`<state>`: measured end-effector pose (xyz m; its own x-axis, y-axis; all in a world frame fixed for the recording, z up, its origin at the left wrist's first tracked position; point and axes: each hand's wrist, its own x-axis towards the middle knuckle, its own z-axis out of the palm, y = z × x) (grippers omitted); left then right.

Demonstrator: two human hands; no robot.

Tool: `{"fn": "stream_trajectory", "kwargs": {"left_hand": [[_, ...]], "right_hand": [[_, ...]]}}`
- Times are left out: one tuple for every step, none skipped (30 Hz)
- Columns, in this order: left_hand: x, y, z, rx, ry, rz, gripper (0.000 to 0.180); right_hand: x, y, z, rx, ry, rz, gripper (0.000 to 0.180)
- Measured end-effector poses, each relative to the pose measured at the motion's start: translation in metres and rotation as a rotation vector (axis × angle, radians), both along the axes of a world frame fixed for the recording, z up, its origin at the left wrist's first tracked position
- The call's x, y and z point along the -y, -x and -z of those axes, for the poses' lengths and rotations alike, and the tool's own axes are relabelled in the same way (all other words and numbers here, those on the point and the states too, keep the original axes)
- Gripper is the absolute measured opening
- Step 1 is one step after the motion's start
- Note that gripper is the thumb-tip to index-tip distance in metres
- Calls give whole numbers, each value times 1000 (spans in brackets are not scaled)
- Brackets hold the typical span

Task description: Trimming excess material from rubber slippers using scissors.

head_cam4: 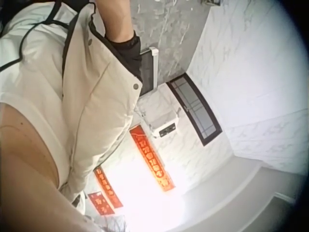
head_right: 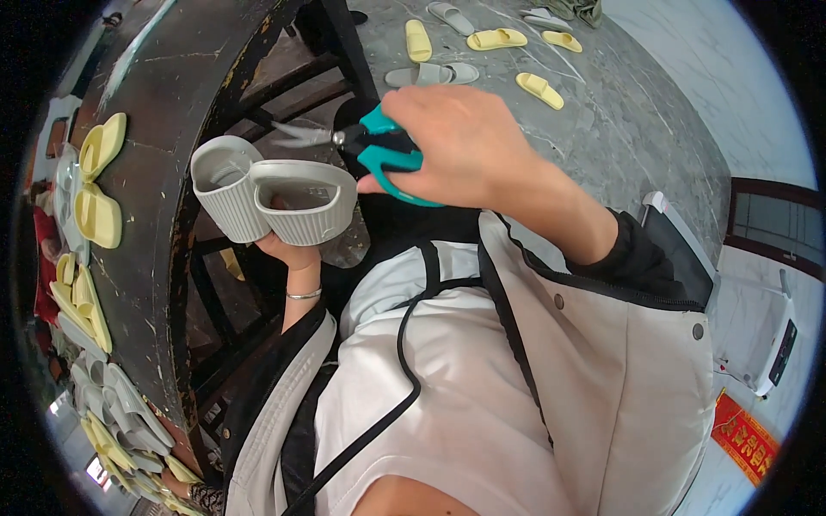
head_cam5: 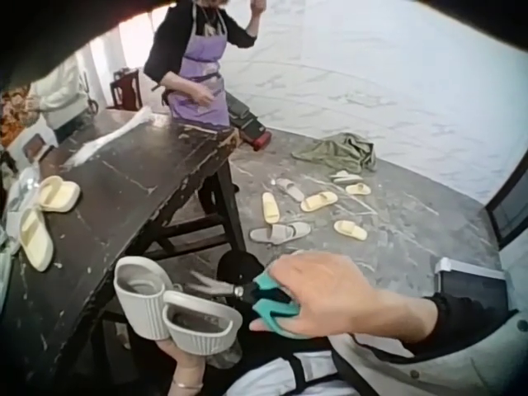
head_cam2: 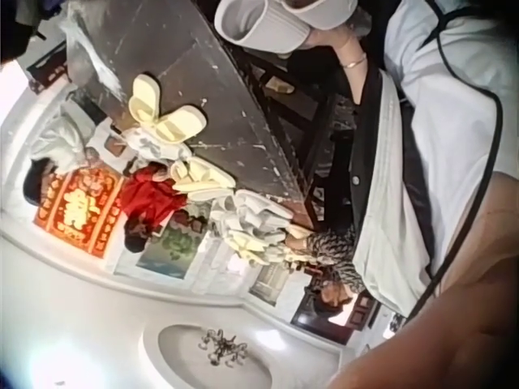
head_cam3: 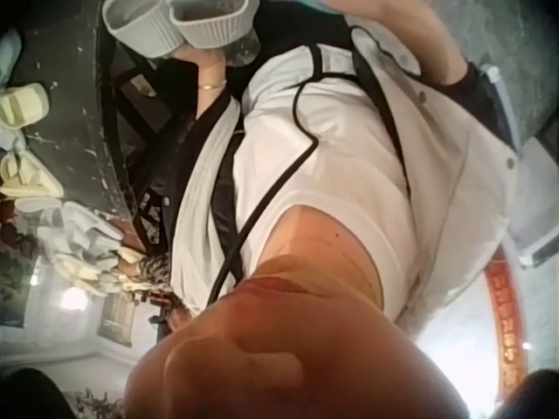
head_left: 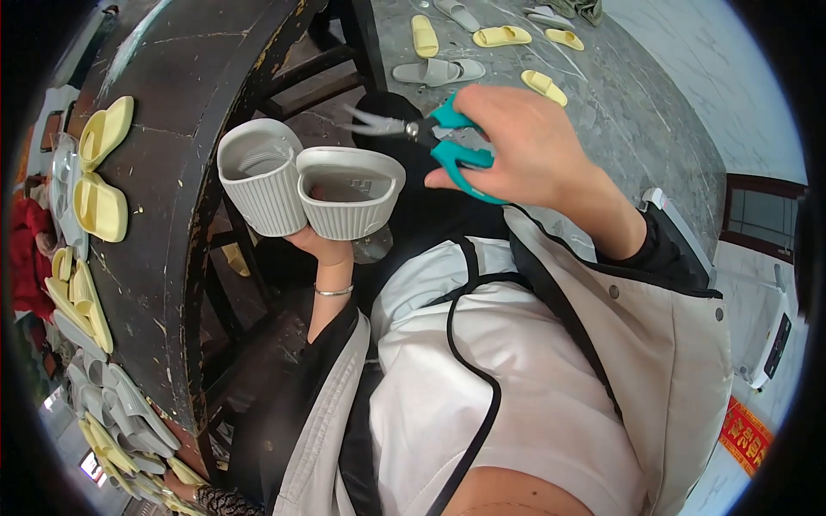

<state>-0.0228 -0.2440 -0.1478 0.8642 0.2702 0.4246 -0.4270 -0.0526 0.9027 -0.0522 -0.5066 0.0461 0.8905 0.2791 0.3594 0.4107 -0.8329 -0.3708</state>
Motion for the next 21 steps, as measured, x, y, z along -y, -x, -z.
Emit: {"fn": "stream_trajectory", "kwargs": {"left_hand": [[0, -1, 0, -8, 28, 9, 58], [0, -1, 0, -16, 55, 19, 59], [0, -2, 1, -25, 83, 28, 60], [0, -2, 1, -26, 83, 27, 60], [1, -2, 1, 2, 58, 11, 54], [2, -2, 1, 29, 34, -5, 49], [3, -2, 1, 57, 10, -21, 44], [2, -1, 2, 56, 11, -22, 44], [0, -1, 3, 45, 10, -7, 50], [-2, -1, 3, 35, 9, 7, 56], [-3, -1, 3, 25, 7, 22, 62], [-3, -1, 4, 24, 8, 23, 62], [-3, -1, 5, 23, 15, 17, 63], [-3, -1, 5, 23, 22, 11, 64], [-2, -1, 5, 21, 28, 4, 64], [-2, -1, 5, 20, 29, 5, 64], [-3, -1, 4, 21, 37, 19, 65], [-3, 0, 3, 22, 45, 34, 65], [-3, 0, 3, 23, 52, 48, 65], [-3, 0, 3, 22, 53, 47, 65], [-3, 0, 4, 30, 58, 51, 65]], "right_hand": [[-1, 0, 1, -1, 1, -1, 45], [-2, 1, 2, 1, 16, -20, 45], [-4, 2, 4, 4, 31, -39, 45], [-4, 2, 5, 6, 46, -58, 46], [-4, 1, 5, 4, 47, -59, 46], [-4, 1, 5, 8, 62, -55, 45], [-4, 0, 5, 12, 78, -51, 45], [-4, 0, 6, 17, 93, -47, 44], [-4, 0, 5, 15, 94, -48, 44], [-3, 0, 5, 3, 106, -48, 44], [-3, 1, 4, -9, 118, -47, 43], [-3, 1, 4, -21, 130, -47, 43], [-2, 1, 4, -22, 131, -46, 43], [-2, 0, 5, 3, 142, -44, 43], [-2, 0, 6, 28, 153, -42, 42], [-1, 0, 7, 52, 164, -41, 42], [-1, 0, 7, 51, 165, -40, 42], [1, 0, 7, 60, 206, -32, 42], [2, 0, 7, 69, 248, -24, 43], [3, 0, 6, 79, 289, -17, 43], [4, -1, 5, 78, 290, -18, 43]]}}
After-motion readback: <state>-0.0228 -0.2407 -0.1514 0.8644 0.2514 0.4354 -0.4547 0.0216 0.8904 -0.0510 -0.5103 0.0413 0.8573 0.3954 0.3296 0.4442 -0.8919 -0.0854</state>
